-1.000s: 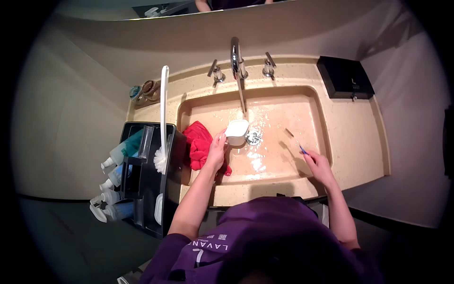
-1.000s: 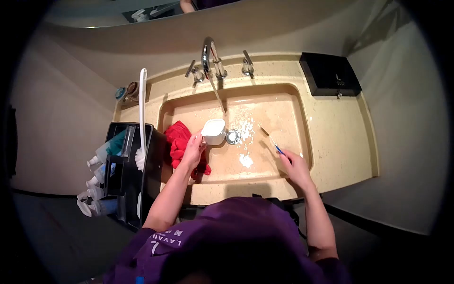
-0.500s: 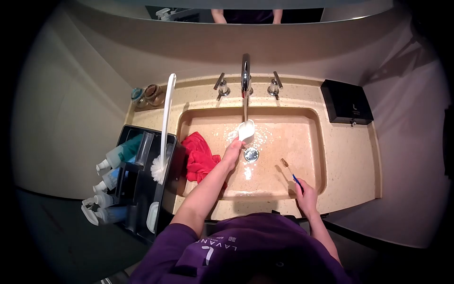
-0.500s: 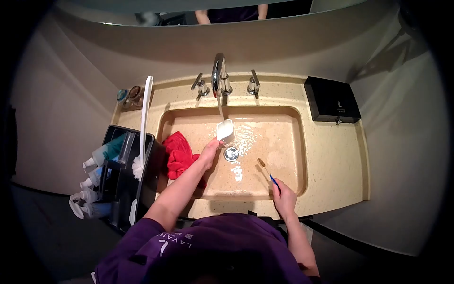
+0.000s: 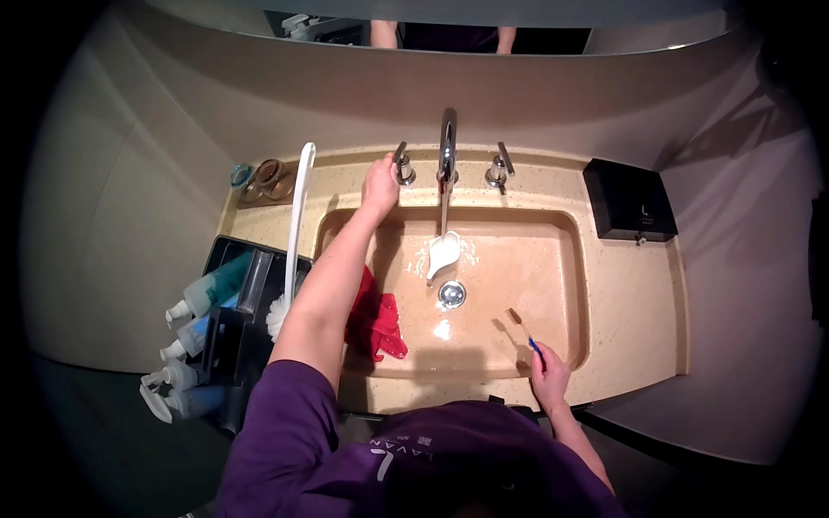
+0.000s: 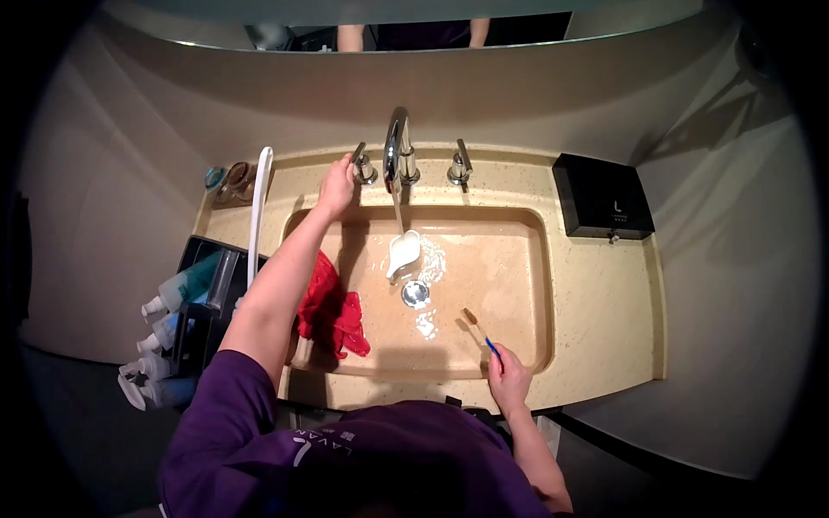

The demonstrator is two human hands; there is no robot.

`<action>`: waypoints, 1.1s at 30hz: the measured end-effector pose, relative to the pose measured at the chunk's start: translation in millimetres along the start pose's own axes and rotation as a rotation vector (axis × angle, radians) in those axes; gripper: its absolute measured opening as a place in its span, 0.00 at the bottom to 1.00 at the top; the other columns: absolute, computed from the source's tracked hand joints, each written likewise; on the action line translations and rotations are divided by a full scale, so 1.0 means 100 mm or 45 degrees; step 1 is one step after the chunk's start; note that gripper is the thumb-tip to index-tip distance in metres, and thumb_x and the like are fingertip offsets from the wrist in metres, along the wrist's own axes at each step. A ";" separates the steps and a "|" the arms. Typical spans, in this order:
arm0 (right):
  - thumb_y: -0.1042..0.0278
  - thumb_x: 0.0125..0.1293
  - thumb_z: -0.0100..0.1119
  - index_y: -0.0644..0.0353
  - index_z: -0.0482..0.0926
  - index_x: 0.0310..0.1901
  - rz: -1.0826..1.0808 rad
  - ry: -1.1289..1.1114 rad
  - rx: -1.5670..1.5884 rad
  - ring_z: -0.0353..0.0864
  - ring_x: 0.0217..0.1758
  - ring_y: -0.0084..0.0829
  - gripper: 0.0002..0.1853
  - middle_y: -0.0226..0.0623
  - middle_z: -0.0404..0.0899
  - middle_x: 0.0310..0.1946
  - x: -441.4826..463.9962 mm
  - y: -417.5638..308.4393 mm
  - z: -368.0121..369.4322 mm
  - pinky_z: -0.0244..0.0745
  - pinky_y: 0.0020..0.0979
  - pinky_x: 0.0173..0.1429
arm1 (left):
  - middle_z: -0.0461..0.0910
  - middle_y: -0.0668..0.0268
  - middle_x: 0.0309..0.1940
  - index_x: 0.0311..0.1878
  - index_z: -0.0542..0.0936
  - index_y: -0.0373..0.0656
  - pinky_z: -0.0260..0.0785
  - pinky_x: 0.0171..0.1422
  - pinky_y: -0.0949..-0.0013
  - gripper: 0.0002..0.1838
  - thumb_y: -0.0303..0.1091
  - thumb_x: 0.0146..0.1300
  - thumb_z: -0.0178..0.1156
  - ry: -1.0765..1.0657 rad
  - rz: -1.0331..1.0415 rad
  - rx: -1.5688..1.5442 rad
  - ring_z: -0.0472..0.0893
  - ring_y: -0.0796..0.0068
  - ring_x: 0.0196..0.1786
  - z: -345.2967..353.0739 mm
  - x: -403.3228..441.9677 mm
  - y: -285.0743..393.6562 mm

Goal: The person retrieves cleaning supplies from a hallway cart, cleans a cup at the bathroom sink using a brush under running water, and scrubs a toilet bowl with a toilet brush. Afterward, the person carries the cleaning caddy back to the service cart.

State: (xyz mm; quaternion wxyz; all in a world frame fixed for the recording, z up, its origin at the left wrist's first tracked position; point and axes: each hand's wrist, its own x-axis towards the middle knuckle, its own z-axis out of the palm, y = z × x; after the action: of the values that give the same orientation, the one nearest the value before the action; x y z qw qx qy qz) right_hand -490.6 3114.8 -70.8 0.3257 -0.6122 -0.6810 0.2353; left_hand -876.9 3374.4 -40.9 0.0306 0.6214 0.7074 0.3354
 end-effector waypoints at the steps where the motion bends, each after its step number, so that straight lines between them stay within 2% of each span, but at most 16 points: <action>1: 0.73 0.60 0.53 0.63 0.77 0.41 -0.031 0.020 -0.008 0.79 0.28 0.33 0.09 0.41 0.79 0.32 0.00 0.00 0.01 0.71 0.28 0.31 | 0.75 0.52 0.37 0.47 0.72 0.40 0.67 0.46 0.54 0.12 0.32 0.62 0.48 -0.047 0.007 0.064 0.74 0.51 0.43 -0.07 0.04 0.03; 2: 0.72 0.59 0.53 0.61 0.77 0.41 -0.017 0.025 -0.020 0.78 0.27 0.33 0.09 0.41 0.79 0.31 0.01 0.00 0.01 0.71 0.28 0.31 | 0.74 0.52 0.37 0.46 0.74 0.42 0.67 0.46 0.54 0.11 0.31 0.62 0.48 -0.047 0.001 0.081 0.74 0.52 0.43 -0.08 0.05 0.04; 5: 0.71 0.58 0.55 0.58 0.78 0.40 0.015 0.017 -0.041 0.77 0.24 0.33 0.08 0.38 0.79 0.29 0.00 -0.02 0.02 0.71 0.29 0.29 | 0.74 0.52 0.37 0.47 0.74 0.42 0.67 0.47 0.54 0.12 0.31 0.61 0.48 -0.102 0.021 0.237 0.74 0.52 0.44 -0.16 0.06 0.05; 9: 0.71 0.58 0.55 0.58 0.78 0.40 0.004 0.020 -0.054 0.77 0.24 0.32 0.08 0.38 0.79 0.30 0.00 -0.01 0.03 0.71 0.29 0.29 | 0.73 0.51 0.46 0.53 0.73 0.45 0.66 0.51 0.58 0.16 0.31 0.61 0.48 -0.146 0.101 0.288 0.72 0.53 0.50 -0.11 0.13 -0.18; 12: 0.71 0.58 0.55 0.58 0.78 0.40 0.021 0.016 -0.049 0.77 0.25 0.33 0.08 0.38 0.79 0.30 0.00 -0.02 0.02 0.72 0.29 0.30 | 0.72 0.52 0.49 0.54 0.72 0.46 0.67 0.53 0.59 0.17 0.32 0.63 0.46 -0.203 -0.200 0.128 0.72 0.54 0.52 -0.01 0.25 -0.36; 15: 0.71 0.58 0.55 0.58 0.78 0.40 0.018 0.007 -0.058 0.78 0.26 0.34 0.08 0.39 0.79 0.31 -0.01 -0.02 0.01 0.72 0.29 0.30 | 0.73 0.54 0.48 0.55 0.72 0.50 0.67 0.54 0.59 0.17 0.32 0.64 0.44 -0.259 -0.156 0.220 0.72 0.56 0.52 -0.43 0.12 0.14; 18: 0.70 0.58 0.54 0.58 0.78 0.40 0.009 -0.001 -0.065 0.79 0.26 0.34 0.08 0.39 0.79 0.32 0.00 -0.01 0.02 0.73 0.29 0.31 | 0.73 0.55 0.49 0.55 0.72 0.53 0.67 0.54 0.60 0.17 0.30 0.64 0.43 -0.185 -0.061 0.305 0.73 0.56 0.51 -0.22 0.15 -0.11; 21: 0.70 0.58 0.54 0.58 0.78 0.40 0.031 -0.015 -0.061 0.79 0.27 0.35 0.08 0.39 0.79 0.32 -0.01 -0.02 0.02 0.73 0.30 0.32 | 0.73 0.56 0.49 0.55 0.72 0.54 0.67 0.53 0.60 0.17 0.30 0.63 0.45 -0.145 0.079 0.408 0.74 0.56 0.50 -0.30 0.08 -0.02; 27: 0.69 0.58 0.54 0.58 0.78 0.40 0.013 -0.018 -0.085 0.79 0.28 0.37 0.09 0.39 0.79 0.30 -0.02 0.01 0.02 0.73 0.32 0.32 | 0.72 0.58 0.48 0.58 0.67 0.51 0.68 0.52 0.58 0.22 0.24 0.60 0.44 -0.245 -0.084 0.323 0.73 0.56 0.50 -0.31 0.03 0.06; 28: 0.68 0.59 0.54 0.58 0.78 0.40 0.009 -0.021 -0.095 0.79 0.27 0.36 0.09 0.39 0.79 0.30 -0.02 0.01 0.02 0.73 0.31 0.31 | 0.70 0.54 0.49 0.60 0.64 0.46 0.65 0.55 0.57 0.25 0.22 0.58 0.46 -0.279 -0.141 0.259 0.70 0.53 0.53 -0.30 0.03 0.04; 29: 0.68 0.59 0.54 0.58 0.78 0.41 0.004 -0.024 -0.105 0.80 0.27 0.35 0.09 0.39 0.79 0.30 -0.01 0.01 0.02 0.73 0.31 0.31 | 0.69 0.52 0.49 0.61 0.63 0.43 0.63 0.57 0.57 0.25 0.23 0.57 0.48 -0.160 -0.079 0.186 0.69 0.52 0.53 -0.23 -0.01 -0.03; 31: 0.68 0.60 0.53 0.59 0.77 0.43 0.193 -0.131 0.017 0.78 0.27 0.31 0.11 0.40 0.79 0.31 0.00 0.01 0.01 0.71 0.27 0.32 | 0.67 0.48 0.50 0.61 0.60 0.39 0.60 0.60 0.57 0.27 0.24 0.57 0.50 0.078 0.042 0.039 0.67 0.50 0.55 -0.12 -0.20 -0.17; 32: 0.68 0.61 0.52 0.60 0.77 0.45 0.284 -0.188 0.076 0.77 0.28 0.29 0.11 0.41 0.79 0.31 0.02 0.02 0.00 0.69 0.25 0.32 | 0.65 0.43 0.53 0.61 0.58 0.31 0.55 0.64 0.60 0.28 0.28 0.57 0.53 0.120 0.004 -0.067 0.64 0.48 0.57 -0.22 -0.36 -0.03; 33: 0.68 0.61 0.52 0.59 0.76 0.46 0.171 -0.164 0.138 0.76 0.29 0.27 0.12 0.40 0.78 0.31 0.06 0.00 0.01 0.69 0.25 0.33 | 0.65 0.44 0.53 0.61 0.59 0.32 0.56 0.64 0.60 0.27 0.29 0.58 0.52 0.159 -0.015 -0.149 0.65 0.50 0.57 -0.34 -0.53 0.11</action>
State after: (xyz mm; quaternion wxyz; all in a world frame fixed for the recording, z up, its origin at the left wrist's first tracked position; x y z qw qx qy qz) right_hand -491.5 3120.2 -70.0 0.2973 -0.6215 -0.6443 0.3319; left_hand -871.0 3311.6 -28.9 0.0246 0.5924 0.6906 0.4141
